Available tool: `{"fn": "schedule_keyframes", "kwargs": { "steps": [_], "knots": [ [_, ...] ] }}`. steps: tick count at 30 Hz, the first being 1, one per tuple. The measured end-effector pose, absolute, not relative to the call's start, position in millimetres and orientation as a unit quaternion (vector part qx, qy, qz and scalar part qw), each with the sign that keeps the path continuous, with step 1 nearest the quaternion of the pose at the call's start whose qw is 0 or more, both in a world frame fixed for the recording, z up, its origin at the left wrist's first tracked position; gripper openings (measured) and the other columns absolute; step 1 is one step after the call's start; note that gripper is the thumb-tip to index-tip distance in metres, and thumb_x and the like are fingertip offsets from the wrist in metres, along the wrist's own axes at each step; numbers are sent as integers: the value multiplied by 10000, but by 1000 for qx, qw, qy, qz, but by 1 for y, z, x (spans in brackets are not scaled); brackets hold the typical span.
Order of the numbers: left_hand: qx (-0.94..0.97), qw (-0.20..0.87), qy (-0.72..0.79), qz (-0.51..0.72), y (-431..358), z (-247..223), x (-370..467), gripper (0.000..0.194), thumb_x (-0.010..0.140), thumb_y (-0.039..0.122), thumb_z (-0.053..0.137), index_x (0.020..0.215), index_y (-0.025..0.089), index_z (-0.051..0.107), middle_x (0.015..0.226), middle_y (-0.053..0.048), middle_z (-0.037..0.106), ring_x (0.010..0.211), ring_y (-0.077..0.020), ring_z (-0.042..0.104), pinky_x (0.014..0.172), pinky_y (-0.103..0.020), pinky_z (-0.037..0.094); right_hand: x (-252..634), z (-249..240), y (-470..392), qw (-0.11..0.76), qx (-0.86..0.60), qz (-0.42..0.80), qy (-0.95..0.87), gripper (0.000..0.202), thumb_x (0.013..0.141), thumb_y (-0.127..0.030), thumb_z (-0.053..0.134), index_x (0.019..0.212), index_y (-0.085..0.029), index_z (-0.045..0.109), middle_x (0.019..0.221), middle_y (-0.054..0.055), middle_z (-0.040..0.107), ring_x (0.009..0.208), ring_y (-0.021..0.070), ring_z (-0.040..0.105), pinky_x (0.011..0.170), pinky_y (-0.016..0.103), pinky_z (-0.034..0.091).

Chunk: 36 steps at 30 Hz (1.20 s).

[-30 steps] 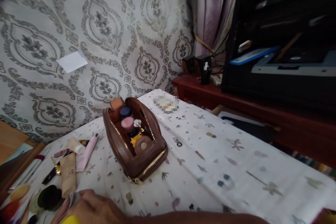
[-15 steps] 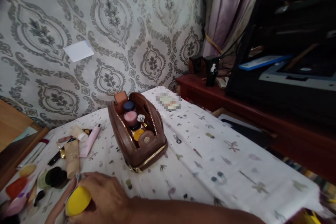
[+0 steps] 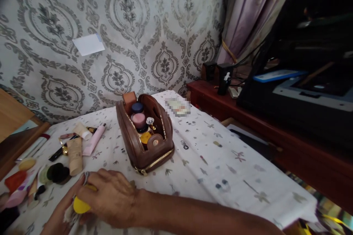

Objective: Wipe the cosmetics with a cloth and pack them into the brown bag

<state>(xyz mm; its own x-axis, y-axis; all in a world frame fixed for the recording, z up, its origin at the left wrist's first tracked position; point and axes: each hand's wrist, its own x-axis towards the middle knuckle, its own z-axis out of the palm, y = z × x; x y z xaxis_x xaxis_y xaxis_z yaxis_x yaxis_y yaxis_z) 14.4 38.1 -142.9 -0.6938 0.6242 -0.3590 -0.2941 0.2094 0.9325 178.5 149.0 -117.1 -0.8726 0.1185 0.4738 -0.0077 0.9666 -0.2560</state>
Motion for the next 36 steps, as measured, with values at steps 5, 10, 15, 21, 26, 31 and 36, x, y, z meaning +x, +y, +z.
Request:
{"fn": "schedule_keyframes", "kwargs": {
  "steps": [5, 10, 15, 21, 26, 31, 36],
  "knots": [
    [127, 405, 674, 605, 42, -146, 20, 423, 580, 347, 853, 954, 189, 735, 988, -59, 783, 941, -274, 733, 661, -281, 625, 179, -120, 149, 247, -21, 199, -948, 410, 887, -403, 660, 1199, -149, 580, 1065, 85, 662, 961, 221, 595, 814, 330, 522],
    [122, 455, 649, 597, 38, -144, 29, 594, 508, 395, 885, 1029, 187, 691, 643, 6, 716, 433, -163, 609, 331, -213, 422, 175, -123, 152, 289, -86, 431, -850, 543, 687, -295, 858, 1177, -204, 642, 1076, 41, 687, 1005, 185, 634, 900, 272, 491],
    [195, 376, 712, 560, 50, -128, 38, 498, 735, 618, 678, 973, 181, 693, 851, -56, 754, 667, -217, 697, 519, -274, 561, 172, -139, 143, 325, -157, 547, -755, 578, 524, -189, 915, 1060, -238, 703, 982, -15, 703, 867, 162, 633, 836, 268, 480],
    [421, 93, 738, 519, 45, -143, 26, 493, 917, 616, 400, 1121, 238, 641, 1181, -63, 695, 1207, -271, 588, 1071, -399, 439, 168, -161, 133, 280, -249, 706, -601, 469, 474, -210, 868, 902, -194, 680, 783, -49, 647, 711, 122, 553, 652, 223, 439],
    [662, 54, 636, 392, 47, -146, 34, 349, 869, 480, 595, 1134, 287, 714, 1193, -38, 718, 1118, -245, 649, 1002, -331, 509, 165, -165, 137, 341, -174, 758, -528, 356, 434, -153, 761, 749, -177, 596, 710, -67, 581, 691, 109, 487, 634, 210, 424],
    [580, 153, 693, 400, 54, -129, 37, 401, 811, 462, 665, 1169, 287, 715, 1232, -47, 711, 1166, -277, 635, 1014, -329, 504, 168, -161, 139, 340, -161, 772, -512, 421, 419, -189, 806, 782, -195, 593, 715, -61, 588, 676, 120, 509, 630, 223, 438],
    [426, 204, 712, 520, 72, -113, 40, 437, 754, 574, 682, 983, 205, 731, 1064, -71, 739, 1083, -275, 638, 913, -296, 506, 172, -158, 141, 337, -196, 753, -530, 584, 420, -368, 908, 896, -209, 610, 841, -27, 634, 803, 155, 591, 748, 267, 477]
  ]
}}
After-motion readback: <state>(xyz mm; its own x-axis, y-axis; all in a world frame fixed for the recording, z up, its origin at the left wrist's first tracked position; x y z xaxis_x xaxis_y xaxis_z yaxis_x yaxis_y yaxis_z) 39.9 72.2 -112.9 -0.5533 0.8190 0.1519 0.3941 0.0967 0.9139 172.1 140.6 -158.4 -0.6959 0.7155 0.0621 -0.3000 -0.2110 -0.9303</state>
